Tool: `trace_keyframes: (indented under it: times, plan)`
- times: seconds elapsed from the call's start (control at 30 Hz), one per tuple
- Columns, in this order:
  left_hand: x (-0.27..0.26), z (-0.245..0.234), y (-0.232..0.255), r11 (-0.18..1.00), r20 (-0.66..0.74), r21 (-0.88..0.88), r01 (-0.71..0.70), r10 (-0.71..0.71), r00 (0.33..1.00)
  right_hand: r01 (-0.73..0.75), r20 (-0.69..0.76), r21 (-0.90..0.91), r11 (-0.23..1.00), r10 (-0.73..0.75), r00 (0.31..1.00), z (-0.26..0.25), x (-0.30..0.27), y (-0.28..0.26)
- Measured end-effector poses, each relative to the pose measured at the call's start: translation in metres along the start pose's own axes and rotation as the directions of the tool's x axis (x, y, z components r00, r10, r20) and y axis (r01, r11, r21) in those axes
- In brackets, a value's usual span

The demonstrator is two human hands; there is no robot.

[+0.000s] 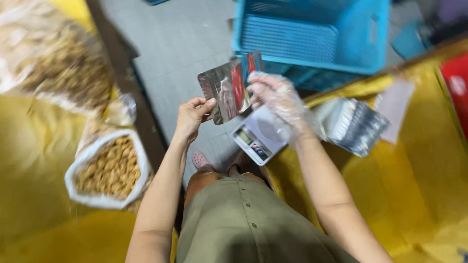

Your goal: The person scoops snack pieces from a large bag into small foil pouches, weighs each pouch on a digital scale, and places the sealed pouches into a blue basket. The process is repeated multiple times with consistent hand movements.

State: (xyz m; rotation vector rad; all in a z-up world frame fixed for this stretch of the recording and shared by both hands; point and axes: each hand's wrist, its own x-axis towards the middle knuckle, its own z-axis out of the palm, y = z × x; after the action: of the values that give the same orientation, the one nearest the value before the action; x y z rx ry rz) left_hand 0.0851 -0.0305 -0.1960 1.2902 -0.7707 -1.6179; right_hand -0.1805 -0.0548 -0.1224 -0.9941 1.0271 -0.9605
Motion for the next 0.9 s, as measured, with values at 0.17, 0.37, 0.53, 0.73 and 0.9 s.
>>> trace_keyframes:
  times: [0.17, 0.37, 0.53, 0.73, 0.9]
  plan:
    - [-0.061, -0.08, -0.018, 0.971, -0.319, 0.156, -0.18, 0.222, 0.921, 0.105, 0.434, -0.418, 0.902, 0.097, 0.896, 0.163, 0.013, 0.002]
    - [-0.12, -0.167, -0.066, 0.951, -0.49, 0.0, -0.309, 0.27, 0.829, 0.1, 0.602, -0.542, 0.835, 0.302, 0.739, 0.284, 0.003, 0.052]
    - [-0.174, -0.224, -0.095, 0.962, -0.541, -0.152, -0.225, 0.109, 0.834, -0.125, 0.642, -0.39, 0.912, 0.367, 0.673, 0.338, -0.012, 0.116]
    - [-0.211, -0.24, -0.105, 0.71, -0.642, 0.705, -0.003, 0.64, 0.421, 0.689, 0.769, -0.591, 0.418, 0.037, 0.638, 0.376, -0.042, 0.178]
    - [-0.214, -0.242, -0.111, 0.7, -0.662, 0.712, 0.056, 0.641, 0.389, 0.39, 0.591, -0.736, 0.553, 0.245, 0.769, 0.419, -0.038, 0.213]
